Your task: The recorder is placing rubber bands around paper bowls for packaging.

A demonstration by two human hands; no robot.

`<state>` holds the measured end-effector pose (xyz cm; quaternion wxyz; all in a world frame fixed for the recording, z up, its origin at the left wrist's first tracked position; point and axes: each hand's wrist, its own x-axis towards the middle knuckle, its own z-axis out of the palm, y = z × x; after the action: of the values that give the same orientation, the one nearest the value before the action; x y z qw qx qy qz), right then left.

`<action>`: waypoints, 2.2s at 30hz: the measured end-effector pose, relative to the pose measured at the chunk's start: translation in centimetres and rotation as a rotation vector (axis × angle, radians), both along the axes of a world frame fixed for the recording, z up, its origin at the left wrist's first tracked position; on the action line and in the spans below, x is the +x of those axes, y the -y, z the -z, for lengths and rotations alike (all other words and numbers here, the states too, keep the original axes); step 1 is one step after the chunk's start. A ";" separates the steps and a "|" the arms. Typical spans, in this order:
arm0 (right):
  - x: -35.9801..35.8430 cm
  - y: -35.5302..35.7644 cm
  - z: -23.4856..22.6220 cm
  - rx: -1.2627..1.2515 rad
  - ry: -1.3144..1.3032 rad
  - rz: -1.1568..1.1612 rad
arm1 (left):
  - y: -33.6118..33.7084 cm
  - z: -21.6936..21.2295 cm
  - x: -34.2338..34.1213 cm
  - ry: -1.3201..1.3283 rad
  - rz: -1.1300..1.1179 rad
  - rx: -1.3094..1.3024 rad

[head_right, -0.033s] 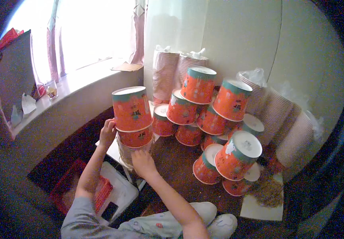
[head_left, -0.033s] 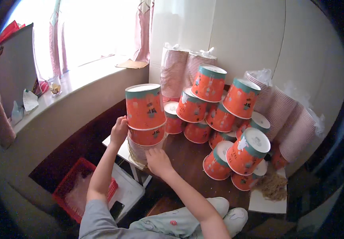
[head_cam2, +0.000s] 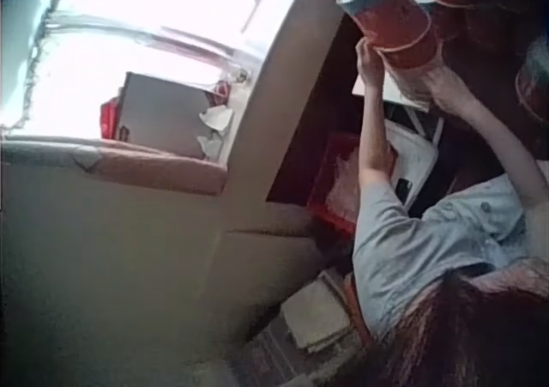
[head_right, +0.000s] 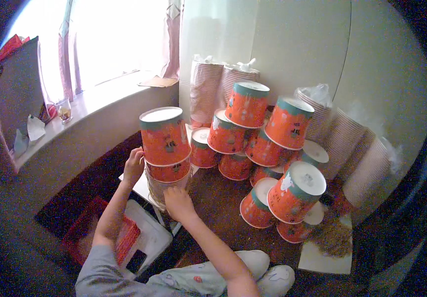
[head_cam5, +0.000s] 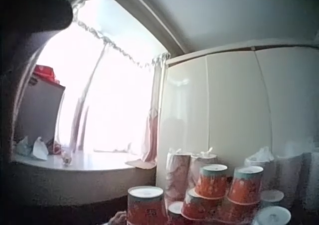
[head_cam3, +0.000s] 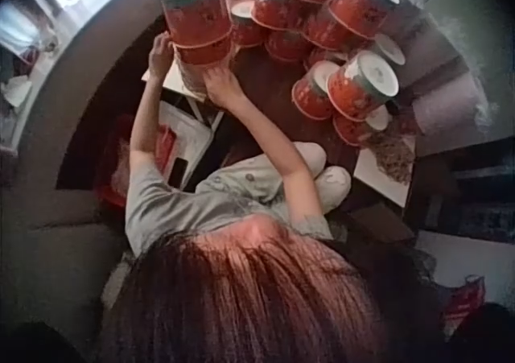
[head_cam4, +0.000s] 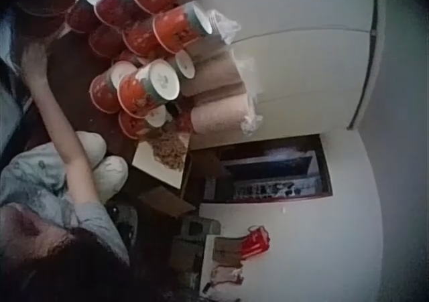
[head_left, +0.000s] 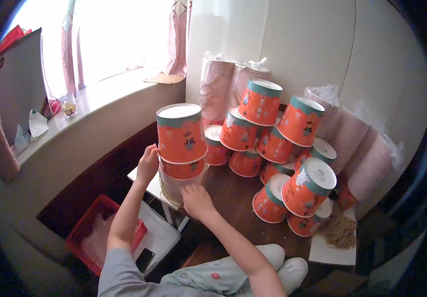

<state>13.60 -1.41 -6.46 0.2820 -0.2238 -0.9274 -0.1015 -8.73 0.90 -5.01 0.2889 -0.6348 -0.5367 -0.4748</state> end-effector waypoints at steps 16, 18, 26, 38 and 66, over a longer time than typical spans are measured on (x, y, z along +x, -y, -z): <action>18.1 12.3 -18.0 -0.675 -0.905 -1.035 | 1.2 -8.0 9.2 -0.221 -0.005 -0.082; 18.6 14.4 -18.9 -0.618 -1.252 -1.085 | 2.2 -7.6 8.3 -0.255 -0.096 -0.077; 24.2 19.5 -21.0 -0.723 -1.515 -0.821 | 1.2 -8.4 19.8 -0.302 0.185 -0.078; 27.8 18.0 -21.0 -0.958 -1.134 -1.039 | -3.1 -11.0 38.5 -0.579 0.828 -0.344; 26.3 18.8 -20.9 -1.049 -1.302 -0.755 | 3.9 6.9 22.1 1.614 0.958 -1.634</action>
<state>39.95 -20.16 14.43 0.6256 -0.0182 -0.5240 0.5777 13.39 -3.03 -11.96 -0.8050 -0.2874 -0.4135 -0.3138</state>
